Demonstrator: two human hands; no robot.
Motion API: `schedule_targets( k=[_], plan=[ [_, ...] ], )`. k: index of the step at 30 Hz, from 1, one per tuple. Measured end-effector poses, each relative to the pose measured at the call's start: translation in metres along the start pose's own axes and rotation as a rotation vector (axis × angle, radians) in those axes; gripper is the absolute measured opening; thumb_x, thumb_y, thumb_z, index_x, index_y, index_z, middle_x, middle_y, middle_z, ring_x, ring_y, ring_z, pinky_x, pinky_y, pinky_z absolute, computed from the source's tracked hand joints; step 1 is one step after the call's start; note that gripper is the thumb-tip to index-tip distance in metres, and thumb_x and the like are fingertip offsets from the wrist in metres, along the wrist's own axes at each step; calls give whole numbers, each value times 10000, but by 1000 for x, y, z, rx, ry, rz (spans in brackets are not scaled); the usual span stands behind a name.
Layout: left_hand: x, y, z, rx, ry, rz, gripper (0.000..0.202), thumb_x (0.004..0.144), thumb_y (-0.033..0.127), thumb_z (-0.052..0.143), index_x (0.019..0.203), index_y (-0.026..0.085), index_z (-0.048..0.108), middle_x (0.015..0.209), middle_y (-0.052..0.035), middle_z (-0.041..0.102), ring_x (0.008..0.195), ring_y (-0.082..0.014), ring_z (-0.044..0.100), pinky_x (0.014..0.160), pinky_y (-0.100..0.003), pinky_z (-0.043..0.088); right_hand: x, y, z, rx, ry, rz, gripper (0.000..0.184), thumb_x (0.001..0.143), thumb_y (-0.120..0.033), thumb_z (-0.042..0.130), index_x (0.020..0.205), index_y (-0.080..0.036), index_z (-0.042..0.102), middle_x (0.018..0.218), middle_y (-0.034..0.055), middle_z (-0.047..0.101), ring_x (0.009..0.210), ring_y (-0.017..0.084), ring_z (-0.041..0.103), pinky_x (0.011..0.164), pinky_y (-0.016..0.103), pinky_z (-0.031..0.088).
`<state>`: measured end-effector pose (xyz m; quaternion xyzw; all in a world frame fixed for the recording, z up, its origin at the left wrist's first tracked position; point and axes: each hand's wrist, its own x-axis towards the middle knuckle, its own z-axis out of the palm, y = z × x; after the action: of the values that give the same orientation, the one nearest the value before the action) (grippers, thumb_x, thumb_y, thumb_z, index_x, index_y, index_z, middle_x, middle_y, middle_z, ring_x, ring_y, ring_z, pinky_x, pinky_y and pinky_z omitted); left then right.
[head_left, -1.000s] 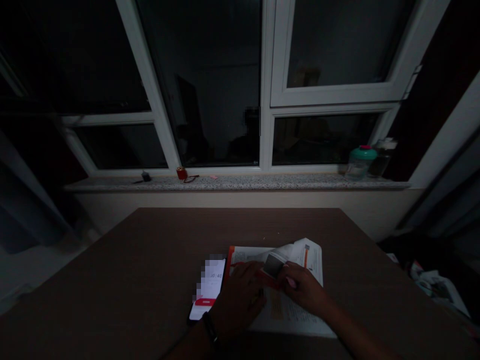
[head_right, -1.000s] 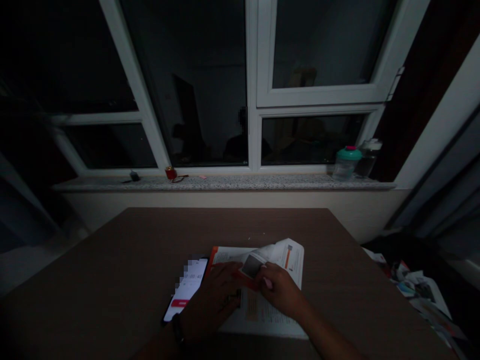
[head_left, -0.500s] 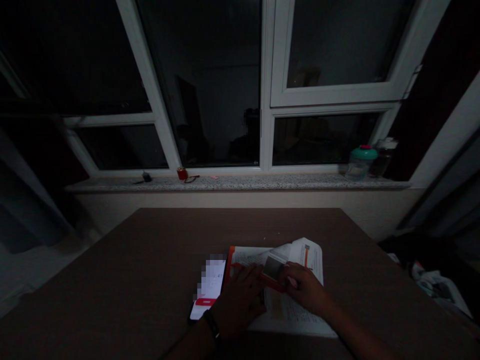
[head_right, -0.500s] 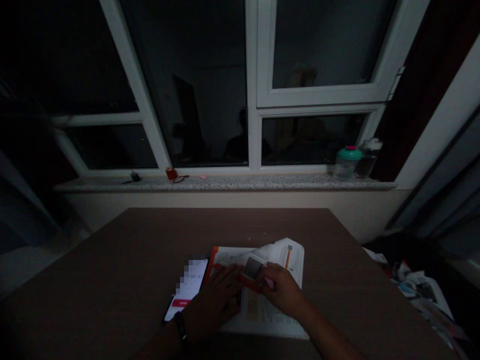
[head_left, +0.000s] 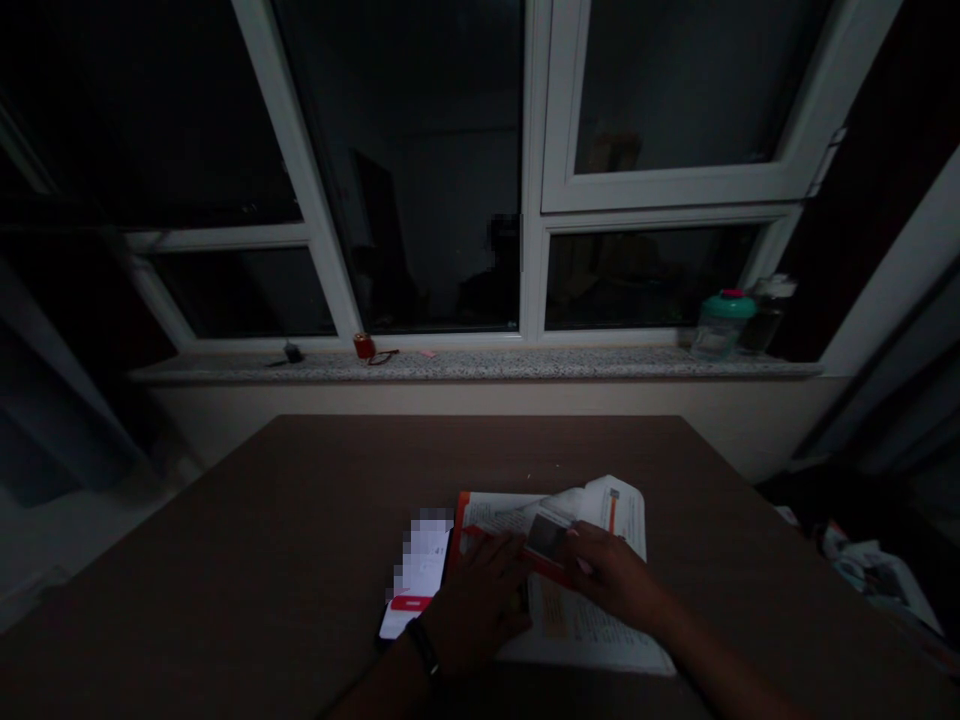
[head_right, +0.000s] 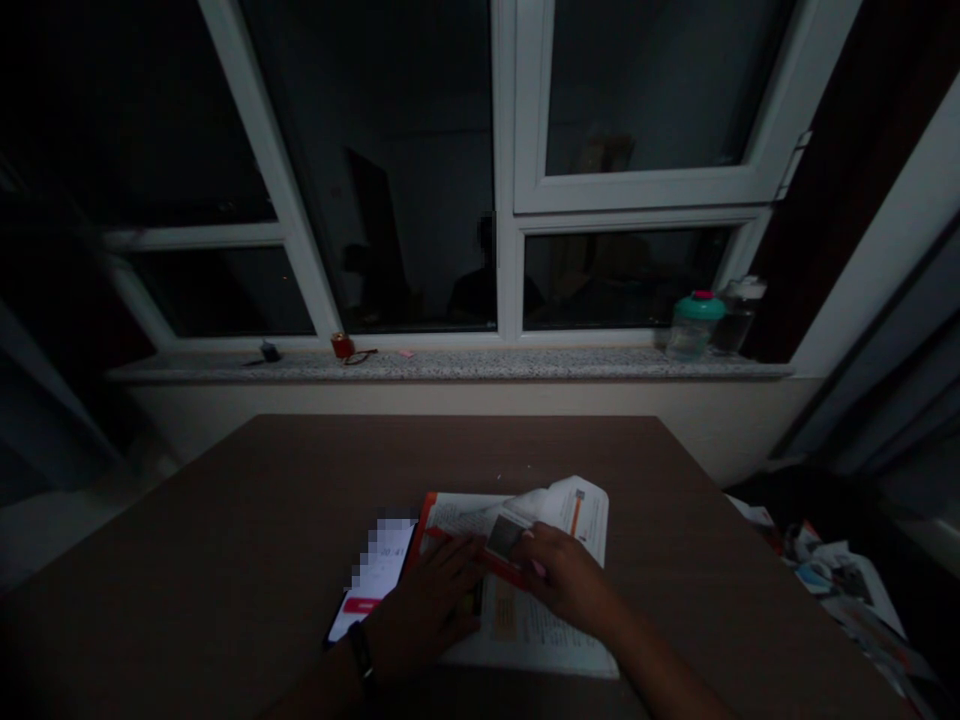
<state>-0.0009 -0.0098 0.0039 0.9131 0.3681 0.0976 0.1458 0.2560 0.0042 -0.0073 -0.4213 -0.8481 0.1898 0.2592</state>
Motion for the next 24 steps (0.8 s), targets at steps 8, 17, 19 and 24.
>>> schedule_targets(
  k=[8,17,19,24],
  plan=[
    [-1,-2,1,-34,-20,-3,637,890,309,654,1460,278,370,1564,-64,286,1425,-294,254,1136,-507,252,-1,0,-14,16,-96,-10,270,850,-164,618,1102,-257,595,1005,44,591,948,217,553,795,309,436],
    [-1,1,-5,-27,-49,-20,620,892,335,657,1449,264,394,1561,-61,291,1419,-284,268,1147,-497,239,-3,9,-3,100,-18,-11,231,860,-201,622,1083,-260,604,982,41,592,930,218,545,811,329,446],
    [-1,1,-6,-29,-52,-14,624,897,332,651,1458,270,384,1562,-58,290,1421,-284,265,1150,-494,236,-3,8,-3,87,-23,-27,233,874,-235,620,1104,-265,597,993,43,595,929,220,543,809,333,444],
    [0,4,-10,-17,-77,-18,637,889,316,660,1460,244,387,1556,-69,301,1418,-285,273,1149,-481,251,-3,6,-8,45,-63,-48,232,897,-293,609,1124,-257,583,991,50,604,926,228,539,808,347,439]
  ],
)
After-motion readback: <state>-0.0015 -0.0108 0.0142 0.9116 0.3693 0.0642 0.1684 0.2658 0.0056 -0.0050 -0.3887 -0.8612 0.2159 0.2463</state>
